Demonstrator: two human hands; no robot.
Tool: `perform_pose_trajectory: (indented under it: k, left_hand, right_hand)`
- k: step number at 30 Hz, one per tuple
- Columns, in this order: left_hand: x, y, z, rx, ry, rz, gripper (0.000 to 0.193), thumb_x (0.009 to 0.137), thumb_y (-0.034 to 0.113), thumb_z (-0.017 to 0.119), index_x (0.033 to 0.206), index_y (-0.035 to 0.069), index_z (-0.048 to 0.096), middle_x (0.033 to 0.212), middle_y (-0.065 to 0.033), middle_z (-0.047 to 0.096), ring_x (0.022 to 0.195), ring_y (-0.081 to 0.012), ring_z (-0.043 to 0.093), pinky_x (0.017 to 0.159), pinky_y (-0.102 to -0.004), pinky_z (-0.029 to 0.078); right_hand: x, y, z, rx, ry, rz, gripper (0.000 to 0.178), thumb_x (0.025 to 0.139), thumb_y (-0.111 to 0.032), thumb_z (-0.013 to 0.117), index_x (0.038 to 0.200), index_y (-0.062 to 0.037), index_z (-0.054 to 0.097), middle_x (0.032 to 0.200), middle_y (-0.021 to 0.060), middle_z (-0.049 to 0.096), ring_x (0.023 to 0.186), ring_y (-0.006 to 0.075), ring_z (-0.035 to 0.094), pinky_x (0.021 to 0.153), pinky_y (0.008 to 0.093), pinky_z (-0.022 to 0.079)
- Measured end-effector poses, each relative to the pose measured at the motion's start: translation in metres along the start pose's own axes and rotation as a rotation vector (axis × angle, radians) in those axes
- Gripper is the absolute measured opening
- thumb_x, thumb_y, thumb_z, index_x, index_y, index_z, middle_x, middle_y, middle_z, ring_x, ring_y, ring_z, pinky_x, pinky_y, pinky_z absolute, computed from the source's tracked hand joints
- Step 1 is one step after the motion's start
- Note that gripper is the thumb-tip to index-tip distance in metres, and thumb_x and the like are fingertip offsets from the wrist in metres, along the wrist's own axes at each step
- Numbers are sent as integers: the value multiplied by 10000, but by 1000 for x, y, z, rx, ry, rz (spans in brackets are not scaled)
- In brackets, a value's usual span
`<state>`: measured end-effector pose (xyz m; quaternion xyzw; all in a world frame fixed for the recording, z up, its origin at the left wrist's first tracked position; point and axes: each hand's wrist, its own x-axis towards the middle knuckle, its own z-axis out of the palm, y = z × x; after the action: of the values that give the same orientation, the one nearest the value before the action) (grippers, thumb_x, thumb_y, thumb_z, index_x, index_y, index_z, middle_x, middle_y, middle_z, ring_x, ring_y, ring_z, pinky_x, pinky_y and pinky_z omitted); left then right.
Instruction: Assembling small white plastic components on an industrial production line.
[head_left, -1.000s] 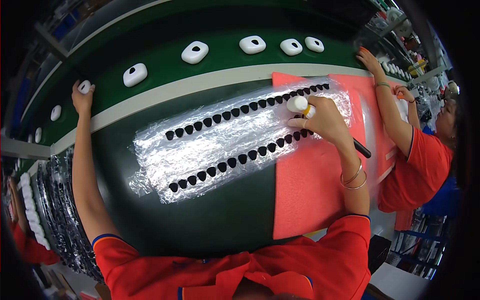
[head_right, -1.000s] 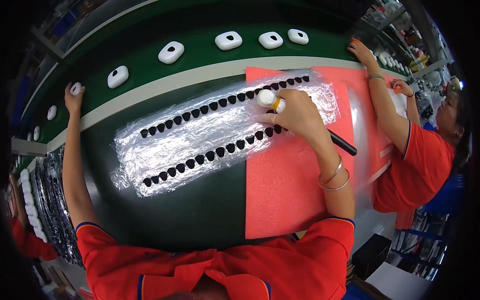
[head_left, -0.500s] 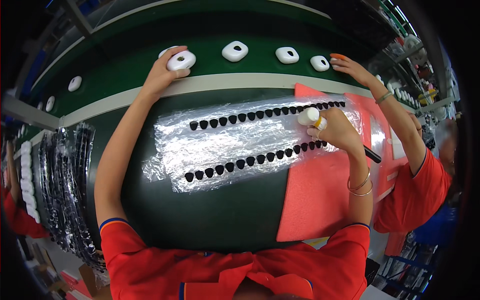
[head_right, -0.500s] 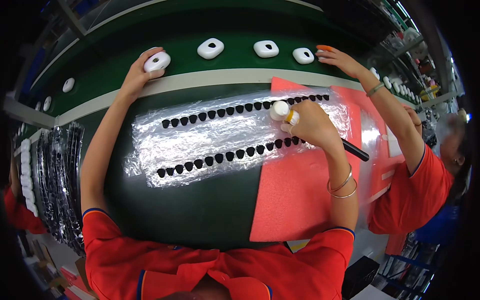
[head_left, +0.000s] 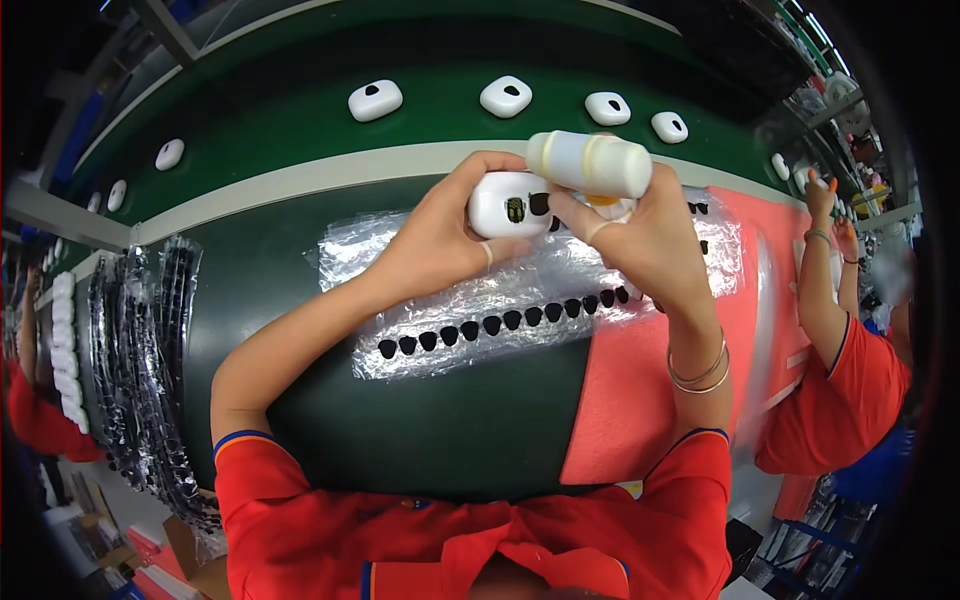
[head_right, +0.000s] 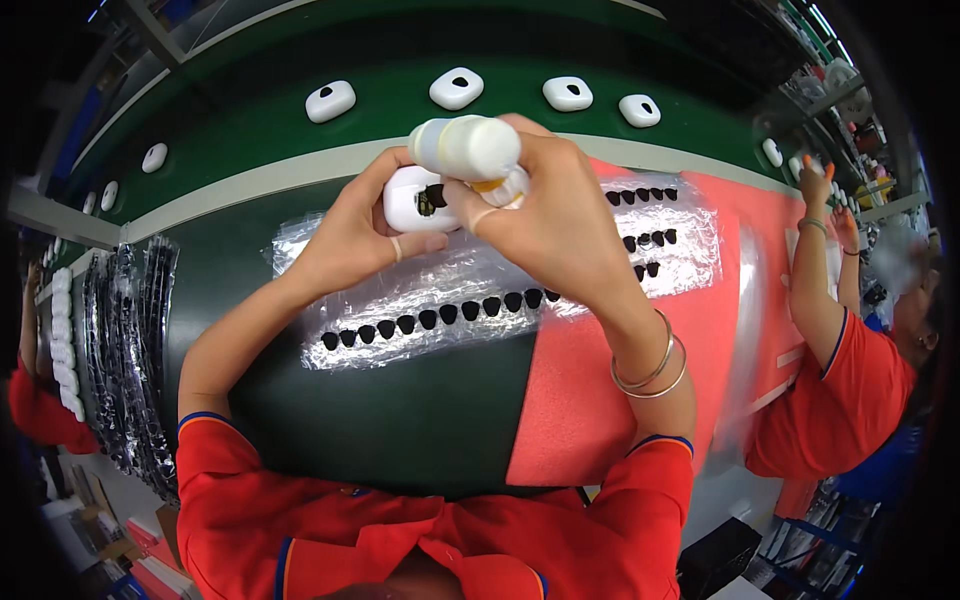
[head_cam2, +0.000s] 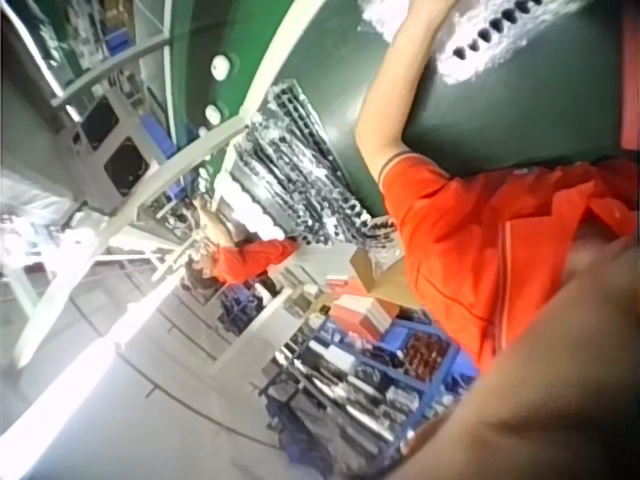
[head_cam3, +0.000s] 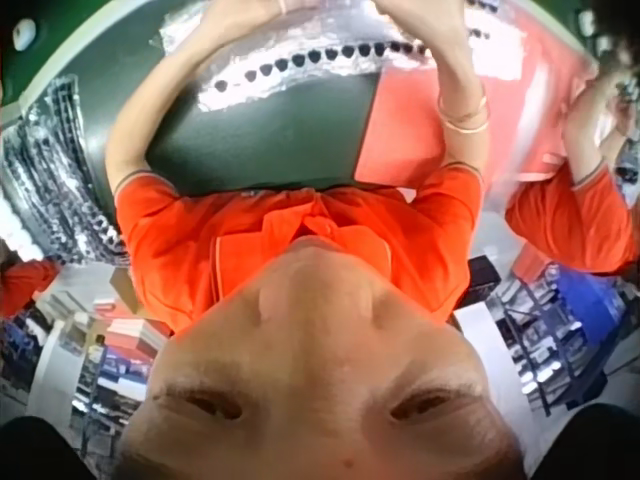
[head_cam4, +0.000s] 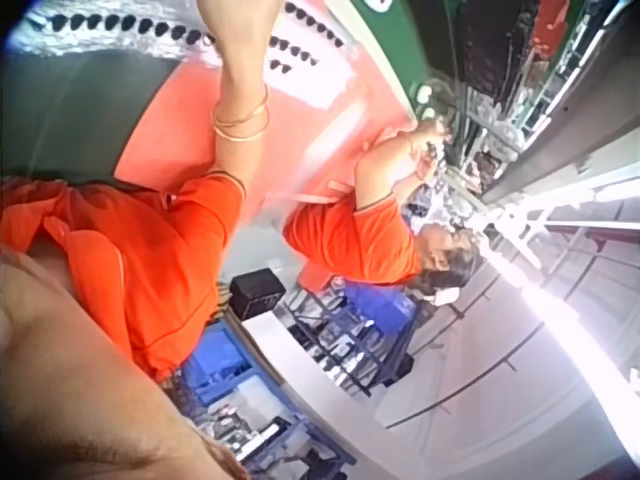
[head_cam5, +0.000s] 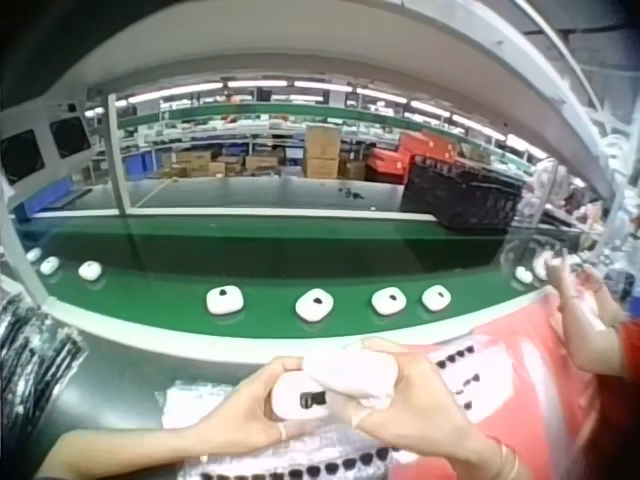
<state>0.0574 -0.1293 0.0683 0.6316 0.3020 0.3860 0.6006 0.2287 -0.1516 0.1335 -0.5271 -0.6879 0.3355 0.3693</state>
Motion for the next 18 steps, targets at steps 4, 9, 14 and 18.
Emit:
perform_pose_trajectory:
  k: [4,9,14,18]
  left_hand:
    - [-6,6,7,37,-21,-20,557,694,-20,653,1156,63,354,1005,-103,517,904,-171,570,743,-288,510]
    - [-5,17,8,-176,-100,-263,574,726,-61,624,1200,46,319,1004,-98,509,820,-187,607,661,-281,540]
    - [-5,10,6,-174,-103,-183,442,763,-14,605,1123,49,359,831,-85,548,647,-141,597,538,-250,514]
    - [-3,8,-6,-208,-101,-138,441,774,6,601,1138,41,355,799,-85,548,584,-135,577,476,-237,492]
  right_hand:
    - [-3,15,5,-22,-38,-116,214,693,-54,645,881,32,589,924,81,562,819,188,569,734,284,445]
    - [-7,19,4,-117,-91,-147,232,697,-28,640,912,26,573,945,60,540,849,150,549,752,259,434]
    - [-7,19,5,-190,-131,-164,296,697,-34,650,971,18,551,961,64,529,856,158,543,751,276,440]
    - [-11,13,9,-157,11,-264,426,708,-57,664,1089,1,484,983,83,521,870,162,543,763,272,440]
